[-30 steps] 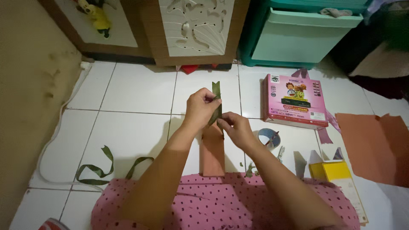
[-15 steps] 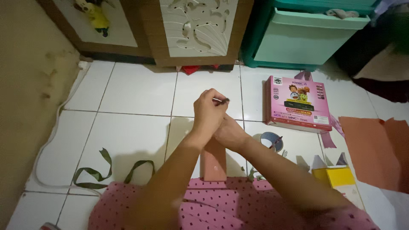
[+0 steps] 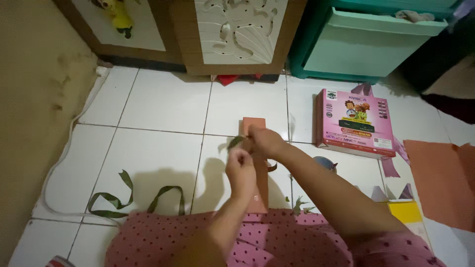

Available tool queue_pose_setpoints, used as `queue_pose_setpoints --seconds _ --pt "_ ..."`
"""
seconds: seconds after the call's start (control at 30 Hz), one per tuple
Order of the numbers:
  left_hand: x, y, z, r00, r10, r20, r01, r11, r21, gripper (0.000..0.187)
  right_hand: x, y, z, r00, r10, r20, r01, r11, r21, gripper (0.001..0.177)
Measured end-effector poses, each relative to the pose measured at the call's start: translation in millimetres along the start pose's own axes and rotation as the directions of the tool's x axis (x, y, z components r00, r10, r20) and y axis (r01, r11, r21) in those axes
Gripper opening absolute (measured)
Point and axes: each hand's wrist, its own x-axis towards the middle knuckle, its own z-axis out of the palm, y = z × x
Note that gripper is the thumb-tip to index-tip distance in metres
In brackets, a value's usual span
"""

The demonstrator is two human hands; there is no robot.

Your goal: The person cuts a green ribbon into short pieces using scissors, then wraps the ribbon around a rectangular orange box and ties it.

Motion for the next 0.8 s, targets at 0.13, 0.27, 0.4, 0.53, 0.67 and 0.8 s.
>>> queue_pose_setpoints --seconds 0.13,0.27,0.4,0.53,0.67,0.8 --pt "5 -80 15 0.975 0.138 0.176 -0.189 0.931 0.313 0.015 25 30 24 0.994 0.055 -0.089 -0.037 0.981 0.19 0.029" --pt "21 -122 26 0.947 -0.004 0.321 -0.139 0.896 0.421 0.019 30 44 37 0.991 0.122 -0.061 -0.109 0.978 0.18 0.032" --pt "26 -129 23 0.948 -0.022 0.319 -0.119 0.901 0.416 0.03 24 46 34 0.989 0.149 0.004 -0.149 0.988 0.051 0.033" --pt "21 -121 18 0.927 -0.143 0.347 0.017 0.94 0.342 0.027 19 48 33 0.96 0.047 0.275 -0.044 0.999 -0.019 0.032" --pt "24 -109 14 0.913 -0.176 0.369 0.035 0.933 0.359 0.024 28 46 37 0.896 -0.007 0.445 0.017 1.0 -0.018 0.046" --pt "31 -96 1 0.903 -0.207 0.376 0.077 0.941 0.331 0.025 35 52 29 0.916 0.022 0.4 -0.078 0.989 0.126 0.042"
